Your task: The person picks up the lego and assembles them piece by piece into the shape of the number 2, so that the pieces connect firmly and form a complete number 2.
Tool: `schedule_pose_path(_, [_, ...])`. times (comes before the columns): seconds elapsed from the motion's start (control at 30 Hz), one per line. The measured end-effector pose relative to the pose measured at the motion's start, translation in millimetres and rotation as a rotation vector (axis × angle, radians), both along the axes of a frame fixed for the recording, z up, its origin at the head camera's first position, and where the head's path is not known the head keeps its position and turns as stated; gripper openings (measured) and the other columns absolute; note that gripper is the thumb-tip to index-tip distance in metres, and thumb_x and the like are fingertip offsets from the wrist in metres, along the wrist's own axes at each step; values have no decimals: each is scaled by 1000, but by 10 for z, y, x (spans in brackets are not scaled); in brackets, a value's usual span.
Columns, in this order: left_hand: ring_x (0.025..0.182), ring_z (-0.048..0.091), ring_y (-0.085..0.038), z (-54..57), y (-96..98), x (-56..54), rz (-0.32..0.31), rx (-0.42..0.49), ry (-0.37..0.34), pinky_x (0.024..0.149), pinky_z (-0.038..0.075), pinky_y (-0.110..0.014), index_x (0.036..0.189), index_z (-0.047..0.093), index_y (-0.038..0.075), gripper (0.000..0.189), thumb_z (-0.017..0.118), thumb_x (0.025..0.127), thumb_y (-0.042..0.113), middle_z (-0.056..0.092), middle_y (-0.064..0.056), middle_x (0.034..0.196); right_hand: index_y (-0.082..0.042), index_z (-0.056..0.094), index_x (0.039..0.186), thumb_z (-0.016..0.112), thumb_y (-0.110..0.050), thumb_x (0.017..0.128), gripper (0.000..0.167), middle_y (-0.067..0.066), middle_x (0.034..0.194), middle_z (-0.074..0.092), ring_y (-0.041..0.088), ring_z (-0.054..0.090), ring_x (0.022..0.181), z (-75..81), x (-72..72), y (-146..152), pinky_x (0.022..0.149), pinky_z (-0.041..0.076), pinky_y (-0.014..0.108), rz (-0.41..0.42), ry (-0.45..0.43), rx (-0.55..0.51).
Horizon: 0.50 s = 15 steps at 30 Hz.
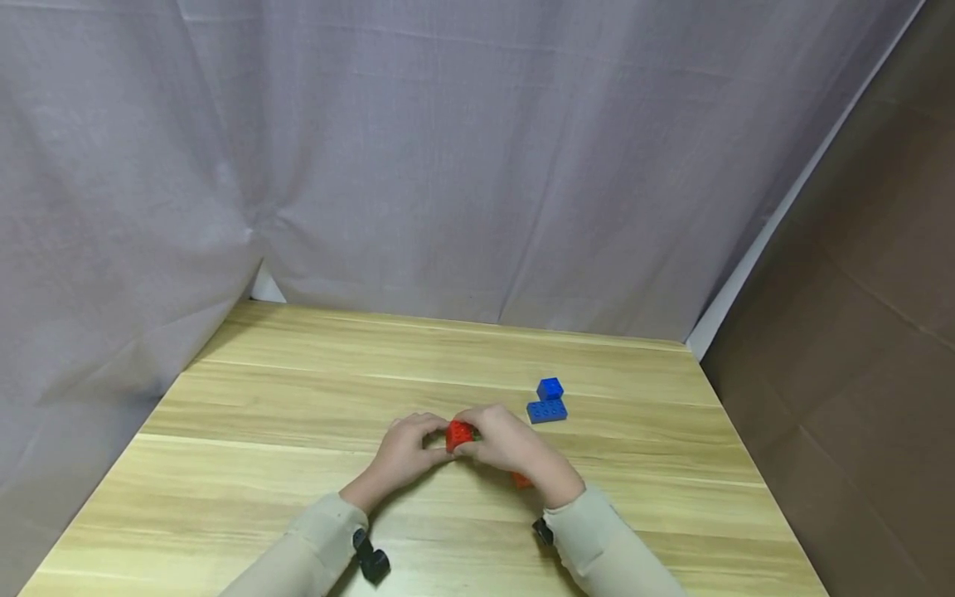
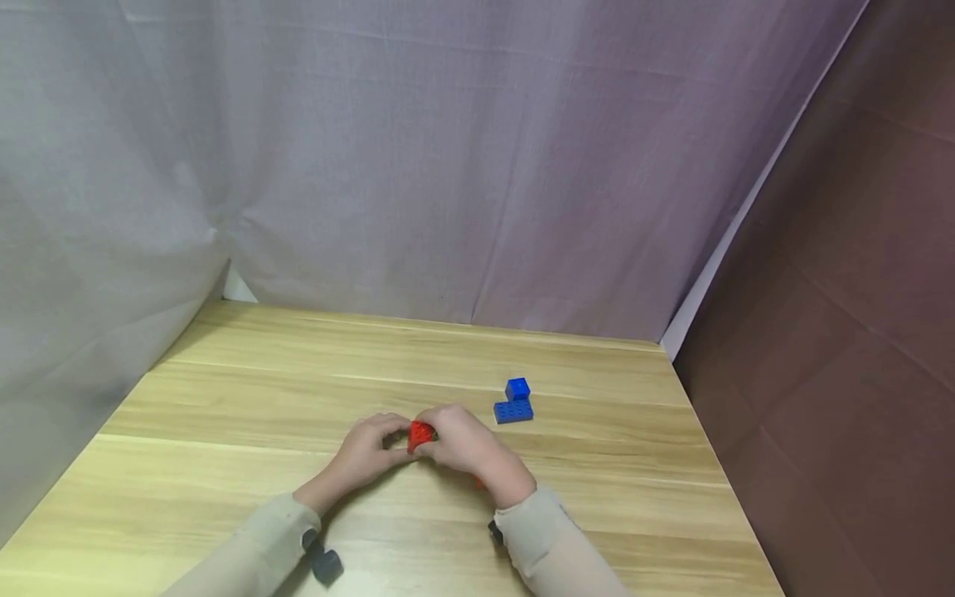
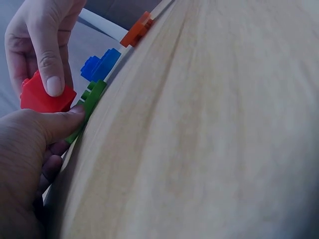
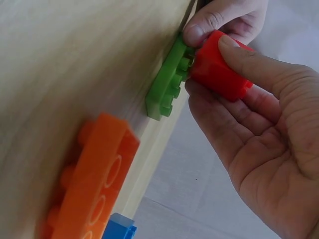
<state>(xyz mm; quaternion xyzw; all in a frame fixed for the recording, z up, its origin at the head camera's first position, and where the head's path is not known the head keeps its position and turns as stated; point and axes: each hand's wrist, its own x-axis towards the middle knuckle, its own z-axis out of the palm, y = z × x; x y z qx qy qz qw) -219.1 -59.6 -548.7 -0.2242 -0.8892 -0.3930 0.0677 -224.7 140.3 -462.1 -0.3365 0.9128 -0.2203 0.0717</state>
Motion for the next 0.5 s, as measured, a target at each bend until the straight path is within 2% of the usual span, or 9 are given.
schedule_pose_path(0.3, [105, 63, -12, 0, 5, 10, -5, 20, 14, 93, 42, -41, 113, 75, 24, 36, 83, 82, 39, 72, 10, 111, -12, 72, 112, 79, -20, 89, 25, -7, 89, 66, 8, 58, 76, -25, -10, -28, 66, 49, 21, -17, 42, 38])
schedule_pose_path(0.5, [104, 62, -11, 2, 2, 6, 2, 19, 9, 89, 41, -37, 114, 74, 25, 38, 83, 81, 42, 72, 11, 111, -12, 72, 112, 79, -20, 89, 25, -7, 89, 66, 9, 58, 77, -17, -13, -33, 67, 49, 20, -21, 55, 58])
